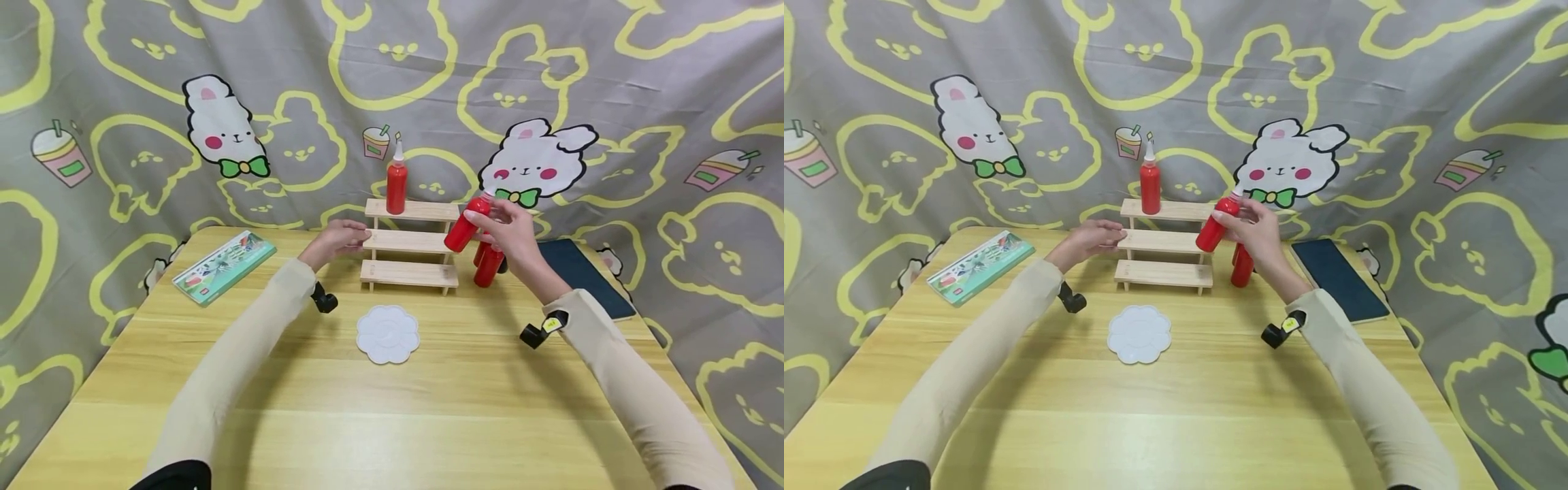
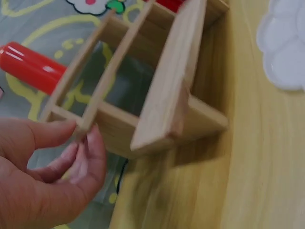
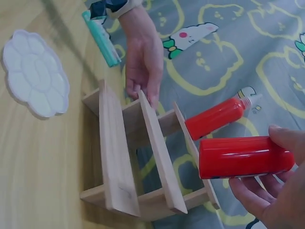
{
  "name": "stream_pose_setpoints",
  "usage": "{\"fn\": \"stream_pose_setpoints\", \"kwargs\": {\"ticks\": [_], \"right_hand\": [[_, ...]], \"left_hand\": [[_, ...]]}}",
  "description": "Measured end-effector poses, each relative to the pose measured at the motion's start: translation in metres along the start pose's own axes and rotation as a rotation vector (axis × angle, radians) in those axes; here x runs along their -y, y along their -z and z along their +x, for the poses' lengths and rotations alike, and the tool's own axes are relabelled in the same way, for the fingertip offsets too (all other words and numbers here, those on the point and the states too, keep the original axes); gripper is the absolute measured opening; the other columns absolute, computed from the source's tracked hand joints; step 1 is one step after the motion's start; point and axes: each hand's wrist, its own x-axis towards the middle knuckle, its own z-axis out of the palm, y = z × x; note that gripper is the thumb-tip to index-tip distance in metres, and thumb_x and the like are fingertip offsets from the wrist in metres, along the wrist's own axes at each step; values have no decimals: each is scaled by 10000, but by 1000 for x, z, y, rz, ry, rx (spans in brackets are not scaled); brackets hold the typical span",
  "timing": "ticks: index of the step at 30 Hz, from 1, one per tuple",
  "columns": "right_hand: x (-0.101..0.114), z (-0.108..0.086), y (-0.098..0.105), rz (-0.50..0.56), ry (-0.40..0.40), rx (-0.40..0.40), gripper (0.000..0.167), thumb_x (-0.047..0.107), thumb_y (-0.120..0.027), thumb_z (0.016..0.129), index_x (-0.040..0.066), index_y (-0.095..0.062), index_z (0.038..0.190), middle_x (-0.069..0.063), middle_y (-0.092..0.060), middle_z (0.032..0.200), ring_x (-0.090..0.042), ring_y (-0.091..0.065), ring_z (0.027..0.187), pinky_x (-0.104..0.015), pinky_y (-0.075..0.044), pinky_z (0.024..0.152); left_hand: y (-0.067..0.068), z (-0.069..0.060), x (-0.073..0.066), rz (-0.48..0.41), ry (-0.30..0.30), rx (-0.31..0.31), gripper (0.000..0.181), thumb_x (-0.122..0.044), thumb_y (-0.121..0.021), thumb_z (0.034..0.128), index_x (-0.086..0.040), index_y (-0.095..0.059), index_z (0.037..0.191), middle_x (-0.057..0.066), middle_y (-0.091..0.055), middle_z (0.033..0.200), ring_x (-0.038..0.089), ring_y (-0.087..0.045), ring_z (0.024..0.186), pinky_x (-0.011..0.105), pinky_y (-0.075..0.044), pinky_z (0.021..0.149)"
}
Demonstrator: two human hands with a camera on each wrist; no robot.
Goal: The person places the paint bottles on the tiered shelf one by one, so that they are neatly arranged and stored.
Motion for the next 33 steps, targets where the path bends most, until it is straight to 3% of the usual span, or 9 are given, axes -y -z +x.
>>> {"fn": "stream_pose_setpoints", "kwargs": {"ticks": [5, 12, 15, 19, 23, 29, 33], "right_hand": [[4, 14, -13, -41, 55, -16, 659, 394, -811, 927, 132, -578, 1485, -70, -621, 1292, -169, -632, 1108, -204, -644, 852], [4, 33, -29, -22, 112, -53, 635, 365, -822, 924, 159, -597, 1480, -72, -637, 1289, -165, -619, 1090, -447, -617, 1038], [4, 41, -38, -44, 203, -68, 580, 330, -829, 924, 139, -639, 1437, -94, -660, 1301, -171, -633, 1072, -342, -646, 961], [0, 53, -46, -65, 328, -101, 537, 284, -831, 924, 102, -668, 1402, -127, -685, 1285, -196, -654, 1067, -174, -596, 828], [-3, 65, -54, -79, 384, -124, 543, 292, -830, 926, 105, -663, 1408, -130, -690, 1294, -216, -644, 1116, -199, -575, 871], [-5, 76, -71, -108, 377, -107, 520, 271, -799, 954, 90, -632, 1412, -133, -654, 1319, -268, -623, 1136, -294, -586, 925], [-8, 83, -81, -135, 405, -68, 498, 245, -789, 961, 88, -630, 1405, -143, -651, 1311, -287, -629, 1124, -286, -577, 926]], "left_hand": [[1, 1, 1, 1, -11, 22, 454, -33, -649, 1026, 81, -518, 1446, 92, -617, 1155, 125, -632, 852, 372, -555, 1128], [2, 1, 1, 27, 12, 8, 448, -50, -667, 1022, 64, -548, 1438, 89, -626, 1130, 122, -638, 795, 408, -554, 1136], [1, 0, 2, 31, 3, 6, 446, -40, -656, 1025, 73, -540, 1441, 106, -622, 1152, 128, -640, 803, 416, -552, 1138], [-3, 0, -2, 60, -18, -6, 422, -15, -646, 1022, 84, -546, 1420, 134, -623, 1190, 138, -640, 834, 297, -636, 968], [-7, 0, -4, 68, -33, -14, 405, 6, -648, 1012, 98, -558, 1395, 140, -626, 1168, 151, -639, 842, 216, -647, 794], [-6, -1, -3, 57, -49, -25, 392, 21, -644, 1006, 117, -551, 1375, 131, -620, 1102, 153, -636, 796, 257, -654, 829], [-7, -2, 0, 62, -59, -36, 391, 30, -642, 1003, 121, -552, 1372, 146, -621, 1116, 159, -638, 790, 309, -661, 910]]}}
